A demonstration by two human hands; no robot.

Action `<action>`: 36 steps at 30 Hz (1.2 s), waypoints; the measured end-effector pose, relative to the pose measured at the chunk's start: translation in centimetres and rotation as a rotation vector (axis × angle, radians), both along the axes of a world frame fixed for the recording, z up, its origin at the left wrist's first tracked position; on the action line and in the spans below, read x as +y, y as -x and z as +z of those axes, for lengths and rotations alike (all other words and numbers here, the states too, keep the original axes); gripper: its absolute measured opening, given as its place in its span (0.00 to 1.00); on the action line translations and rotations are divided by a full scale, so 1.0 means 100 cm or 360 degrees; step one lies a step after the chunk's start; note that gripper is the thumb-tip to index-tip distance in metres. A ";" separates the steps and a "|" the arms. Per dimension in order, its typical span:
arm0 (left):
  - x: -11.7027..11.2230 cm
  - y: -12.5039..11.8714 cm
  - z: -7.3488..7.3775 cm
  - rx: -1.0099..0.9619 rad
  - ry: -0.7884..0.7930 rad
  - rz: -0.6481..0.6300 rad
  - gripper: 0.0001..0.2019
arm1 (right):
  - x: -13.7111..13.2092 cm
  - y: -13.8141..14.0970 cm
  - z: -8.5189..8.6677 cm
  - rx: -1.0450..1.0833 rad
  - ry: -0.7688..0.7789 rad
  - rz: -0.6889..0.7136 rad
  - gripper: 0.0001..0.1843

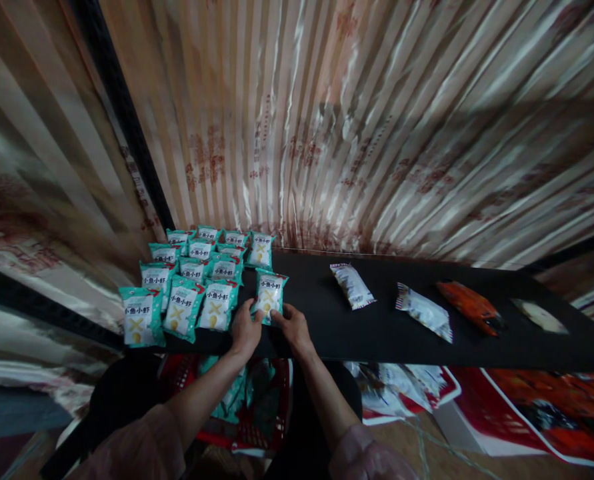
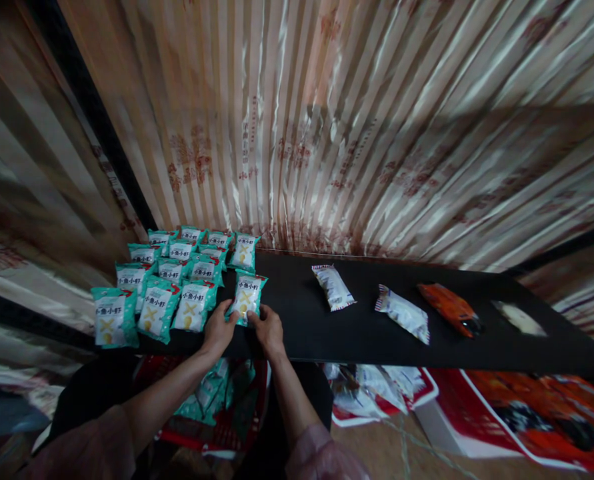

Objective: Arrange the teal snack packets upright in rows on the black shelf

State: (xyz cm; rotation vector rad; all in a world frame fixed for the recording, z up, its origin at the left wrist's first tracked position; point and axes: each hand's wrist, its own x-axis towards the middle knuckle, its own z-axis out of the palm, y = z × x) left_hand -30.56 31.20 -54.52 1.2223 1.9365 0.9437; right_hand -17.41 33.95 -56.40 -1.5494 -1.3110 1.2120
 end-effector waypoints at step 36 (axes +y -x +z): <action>0.020 -0.020 -0.026 0.0332 -0.0489 -0.0137 0.29 | 0.045 0.014 0.002 -0.0539 -0.0090 0.0009 0.18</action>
